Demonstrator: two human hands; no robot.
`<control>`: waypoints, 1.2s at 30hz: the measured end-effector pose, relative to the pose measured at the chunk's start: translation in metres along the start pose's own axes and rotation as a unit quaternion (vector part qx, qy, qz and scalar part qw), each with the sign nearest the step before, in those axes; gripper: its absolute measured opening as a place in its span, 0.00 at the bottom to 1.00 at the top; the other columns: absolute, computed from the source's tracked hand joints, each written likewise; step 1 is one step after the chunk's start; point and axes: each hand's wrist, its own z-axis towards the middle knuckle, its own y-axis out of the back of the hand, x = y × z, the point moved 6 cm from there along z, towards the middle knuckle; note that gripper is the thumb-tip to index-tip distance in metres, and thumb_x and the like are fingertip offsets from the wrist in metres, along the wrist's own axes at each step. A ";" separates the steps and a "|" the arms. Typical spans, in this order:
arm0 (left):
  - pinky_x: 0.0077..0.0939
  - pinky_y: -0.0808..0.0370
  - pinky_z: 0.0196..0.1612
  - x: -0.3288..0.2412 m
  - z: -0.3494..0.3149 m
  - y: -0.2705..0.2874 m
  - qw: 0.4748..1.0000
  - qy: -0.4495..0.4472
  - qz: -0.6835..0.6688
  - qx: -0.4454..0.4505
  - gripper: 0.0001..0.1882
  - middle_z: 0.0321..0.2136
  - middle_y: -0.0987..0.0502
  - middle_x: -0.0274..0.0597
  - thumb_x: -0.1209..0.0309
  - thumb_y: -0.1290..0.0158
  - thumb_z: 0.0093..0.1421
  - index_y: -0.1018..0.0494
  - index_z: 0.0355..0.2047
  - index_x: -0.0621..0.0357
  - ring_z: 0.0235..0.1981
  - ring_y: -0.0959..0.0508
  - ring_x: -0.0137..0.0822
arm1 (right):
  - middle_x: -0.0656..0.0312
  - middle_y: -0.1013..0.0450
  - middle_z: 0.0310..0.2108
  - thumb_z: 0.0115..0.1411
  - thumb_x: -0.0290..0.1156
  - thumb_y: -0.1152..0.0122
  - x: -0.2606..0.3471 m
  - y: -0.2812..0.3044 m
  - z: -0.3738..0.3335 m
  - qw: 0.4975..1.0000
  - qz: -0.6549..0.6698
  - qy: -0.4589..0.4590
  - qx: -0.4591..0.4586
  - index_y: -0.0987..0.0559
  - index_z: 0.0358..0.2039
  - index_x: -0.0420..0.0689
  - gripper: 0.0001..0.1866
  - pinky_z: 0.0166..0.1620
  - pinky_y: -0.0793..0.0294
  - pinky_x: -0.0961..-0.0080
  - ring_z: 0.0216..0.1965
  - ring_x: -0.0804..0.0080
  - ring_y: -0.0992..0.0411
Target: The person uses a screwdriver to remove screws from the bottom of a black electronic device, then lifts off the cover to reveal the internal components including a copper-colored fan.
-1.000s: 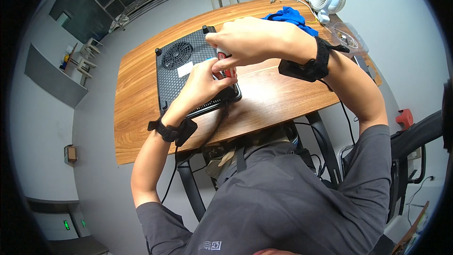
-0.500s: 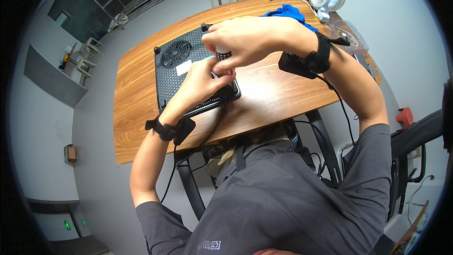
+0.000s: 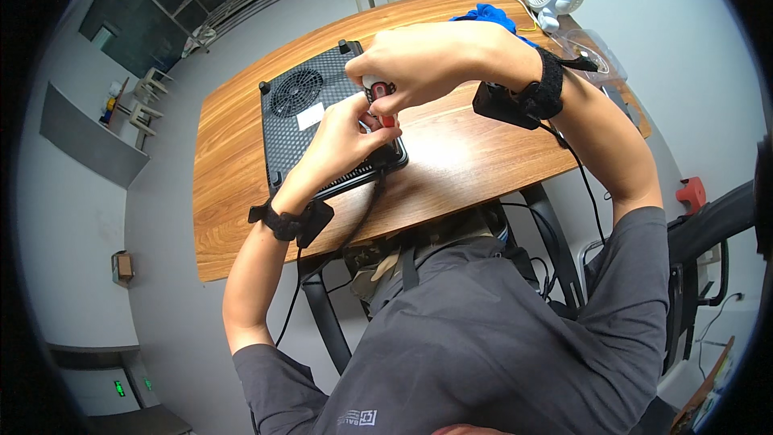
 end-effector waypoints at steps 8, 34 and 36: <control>0.23 0.24 0.37 0.000 0.000 0.002 1.000 -0.027 0.007 -0.011 0.20 0.36 0.18 0.39 0.66 0.32 0.57 0.22 0.45 0.63 0.34 0.21 0.25 | 0.48 0.24 0.23 0.59 0.38 0.35 0.000 0.006 -0.001 1.000 -0.009 0.022 -0.001 0.23 0.37 0.34 0.17 0.30 0.25 0.62 0.26 0.55 0.24; 0.29 0.19 0.37 0.074 -0.056 0.078 0.988 -0.017 0.108 -0.111 0.08 0.28 0.17 0.49 0.80 0.39 0.56 0.23 0.36 0.66 0.31 0.15 0.37 | 0.51 0.22 0.26 0.69 0.52 0.41 -0.012 0.045 0.035 0.986 0.004 0.074 -0.149 0.22 0.42 0.36 0.26 0.29 0.23 0.70 0.26 0.61 0.22; 0.32 0.19 0.36 0.096 -0.080 0.098 0.985 0.037 0.126 -0.116 0.07 0.27 0.18 0.50 0.79 0.38 0.55 0.22 0.35 0.66 0.30 0.16 0.39 | 0.51 0.23 0.29 0.69 0.49 0.39 -0.003 0.040 0.046 0.994 0.000 0.047 -0.101 0.25 0.44 0.37 0.23 0.30 0.24 0.69 0.27 0.62 0.24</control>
